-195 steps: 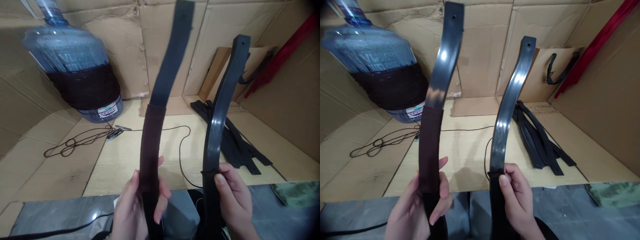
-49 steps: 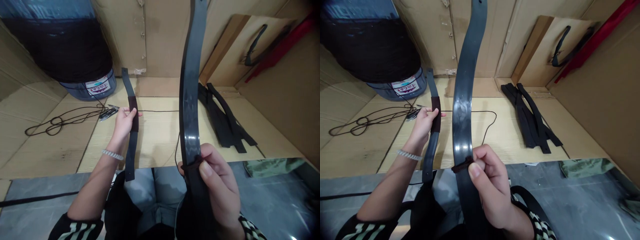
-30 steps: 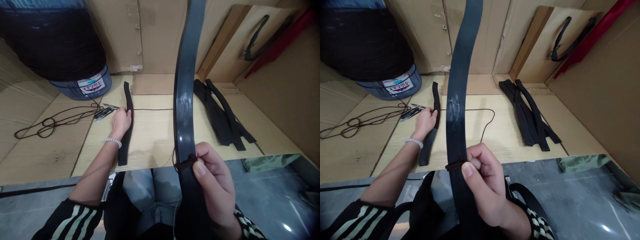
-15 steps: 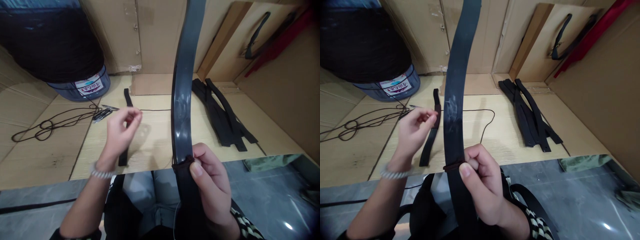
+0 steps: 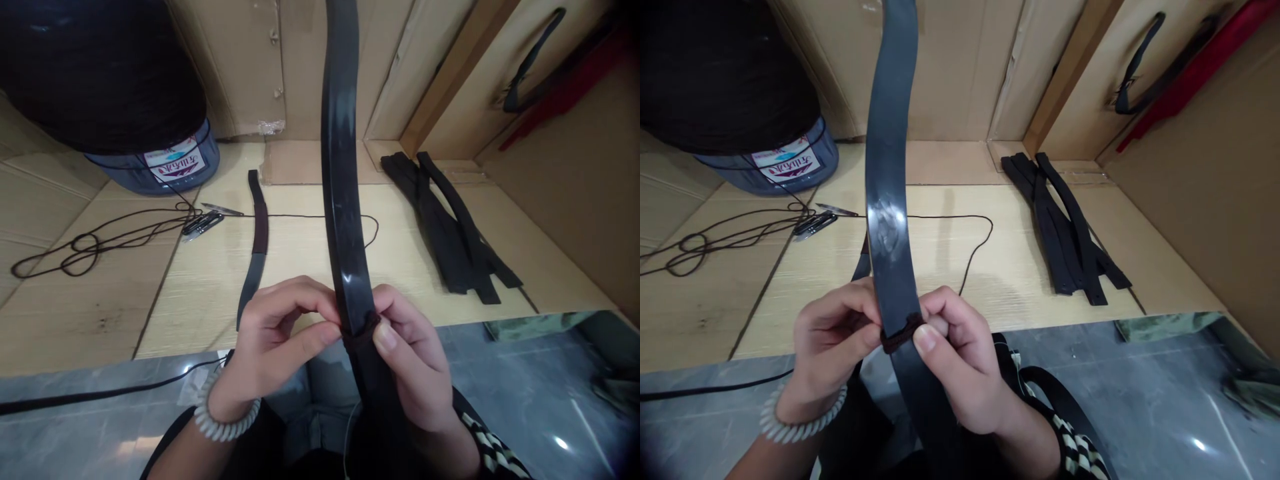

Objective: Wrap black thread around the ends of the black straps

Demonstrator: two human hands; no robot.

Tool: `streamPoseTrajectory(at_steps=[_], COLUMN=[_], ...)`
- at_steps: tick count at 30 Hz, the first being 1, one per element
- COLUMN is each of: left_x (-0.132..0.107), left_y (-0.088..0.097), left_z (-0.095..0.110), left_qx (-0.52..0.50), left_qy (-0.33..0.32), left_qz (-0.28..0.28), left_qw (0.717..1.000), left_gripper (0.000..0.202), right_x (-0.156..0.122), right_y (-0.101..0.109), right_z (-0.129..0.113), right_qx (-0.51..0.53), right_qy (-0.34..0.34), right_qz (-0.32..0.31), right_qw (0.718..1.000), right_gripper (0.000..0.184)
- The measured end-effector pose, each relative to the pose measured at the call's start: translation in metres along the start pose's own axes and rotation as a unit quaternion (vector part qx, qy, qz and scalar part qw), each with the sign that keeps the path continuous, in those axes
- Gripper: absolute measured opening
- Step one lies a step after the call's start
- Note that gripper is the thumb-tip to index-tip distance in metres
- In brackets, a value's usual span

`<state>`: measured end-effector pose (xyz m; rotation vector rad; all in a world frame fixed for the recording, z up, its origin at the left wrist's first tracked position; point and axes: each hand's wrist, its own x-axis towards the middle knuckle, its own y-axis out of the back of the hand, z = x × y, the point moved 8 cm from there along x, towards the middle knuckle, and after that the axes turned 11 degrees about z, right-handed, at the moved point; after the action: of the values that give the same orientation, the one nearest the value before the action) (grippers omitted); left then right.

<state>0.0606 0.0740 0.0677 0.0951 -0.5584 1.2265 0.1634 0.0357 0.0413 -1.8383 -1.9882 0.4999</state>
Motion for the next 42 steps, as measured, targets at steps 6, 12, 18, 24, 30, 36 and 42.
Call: streamPoseTrajectory(at_steps=[6, 12, 18, 24, 30, 36, 42], left_x=[-0.002, -0.008, -0.019, -0.006, 0.019, 0.038, 0.042], left_y=[0.001, 0.005, 0.005, 0.004, -0.010, -0.014, -0.023], left_z=[0.003, 0.014, 0.023, 0.037, 0.051, 0.048, 0.052], left_qx=[0.002, 0.077, 0.199, 0.291, 0.420, 0.412, 0.404], left_qy=[-0.015, -0.110, -0.214, -0.298, -0.301, -0.260, -0.268], left_qz=[0.030, 0.054, 0.104, 0.102, -0.096, -0.155, -0.157], left_qw=[0.999, 0.990, 0.951, 0.903, 0.851, 0.860, 0.861], left_gripper=[0.011, 0.025, 0.047, 0.058, 0.036, 0.026, 0.029], right_x=[0.002, 0.003, 0.013, 0.013, 0.008, 0.001, -0.007], right_y=[-0.001, -0.001, -0.004, -0.009, -0.010, -0.020, -0.013], right_z=[0.002, 0.002, 0.003, 0.010, 0.017, 0.022, 0.028], right_qx=[0.007, 0.018, 0.063, 0.082, 0.103, 0.207, 0.221], right_qy=[0.007, -0.007, -0.042, -0.081, -0.131, -0.177, -0.205], right_qz=[-0.001, 0.014, 0.006, -0.021, -0.026, -0.095, -0.089], right_qw=[1.000, 1.000, 0.997, 0.993, 0.986, 0.958, 0.949], right_gripper=[0.010, 0.011, 0.014, 0.019, 0.018, 0.019, 0.023])
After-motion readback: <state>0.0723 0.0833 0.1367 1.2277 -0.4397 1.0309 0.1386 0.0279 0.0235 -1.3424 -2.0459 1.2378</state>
